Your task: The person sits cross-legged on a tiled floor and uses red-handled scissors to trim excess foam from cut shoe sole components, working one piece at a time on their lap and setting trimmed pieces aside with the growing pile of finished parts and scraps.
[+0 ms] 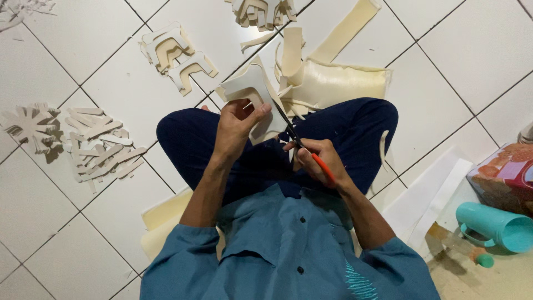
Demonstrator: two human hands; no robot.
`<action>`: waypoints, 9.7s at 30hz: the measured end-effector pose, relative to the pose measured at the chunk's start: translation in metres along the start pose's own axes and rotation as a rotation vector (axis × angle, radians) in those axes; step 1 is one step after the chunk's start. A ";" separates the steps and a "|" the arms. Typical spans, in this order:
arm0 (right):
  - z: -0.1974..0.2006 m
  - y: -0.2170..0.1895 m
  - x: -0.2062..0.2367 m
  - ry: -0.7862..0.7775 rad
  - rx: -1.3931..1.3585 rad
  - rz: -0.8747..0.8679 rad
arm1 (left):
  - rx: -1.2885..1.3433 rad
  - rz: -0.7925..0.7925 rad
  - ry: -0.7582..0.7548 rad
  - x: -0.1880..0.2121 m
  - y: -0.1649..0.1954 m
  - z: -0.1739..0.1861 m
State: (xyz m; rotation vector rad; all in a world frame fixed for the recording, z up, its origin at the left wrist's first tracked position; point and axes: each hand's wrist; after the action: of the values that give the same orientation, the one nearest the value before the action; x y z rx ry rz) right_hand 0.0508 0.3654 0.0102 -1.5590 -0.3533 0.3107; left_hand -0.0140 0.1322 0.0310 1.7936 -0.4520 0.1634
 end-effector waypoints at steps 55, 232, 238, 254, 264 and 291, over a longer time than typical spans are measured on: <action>-0.028 0.021 -0.010 0.138 -0.243 -0.081 | 0.413 -0.442 0.421 -0.038 0.049 0.167; 0.040 0.017 0.075 0.469 -0.065 0.084 | 0.055 0.098 -0.053 -0.027 -0.049 -0.120; 0.042 0.012 0.080 0.493 -0.117 -0.064 | -0.041 0.076 -0.203 -0.024 -0.022 -0.113; 0.051 -0.023 0.088 0.297 0.025 -0.085 | 0.012 0.159 -0.296 -0.022 0.004 -0.106; 0.039 -0.007 0.081 0.388 0.109 0.150 | 0.002 0.152 -0.216 -0.001 -0.017 -0.124; 0.054 -0.018 0.082 0.255 0.109 0.035 | -0.205 0.189 -0.315 -0.012 0.010 -0.090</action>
State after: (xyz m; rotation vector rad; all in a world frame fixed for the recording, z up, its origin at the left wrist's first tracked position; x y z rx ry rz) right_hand 0.1031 0.4484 0.0295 -1.4779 -0.1083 0.1527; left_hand -0.0173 0.2182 0.0605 1.5773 -0.8345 -0.0364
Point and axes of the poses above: each hand's wrist, its own x-axis away from the middle knuckle, its own z-axis out of the back of the hand, y = z × x, and after that the axes turned 11 degrees about z, right-handed
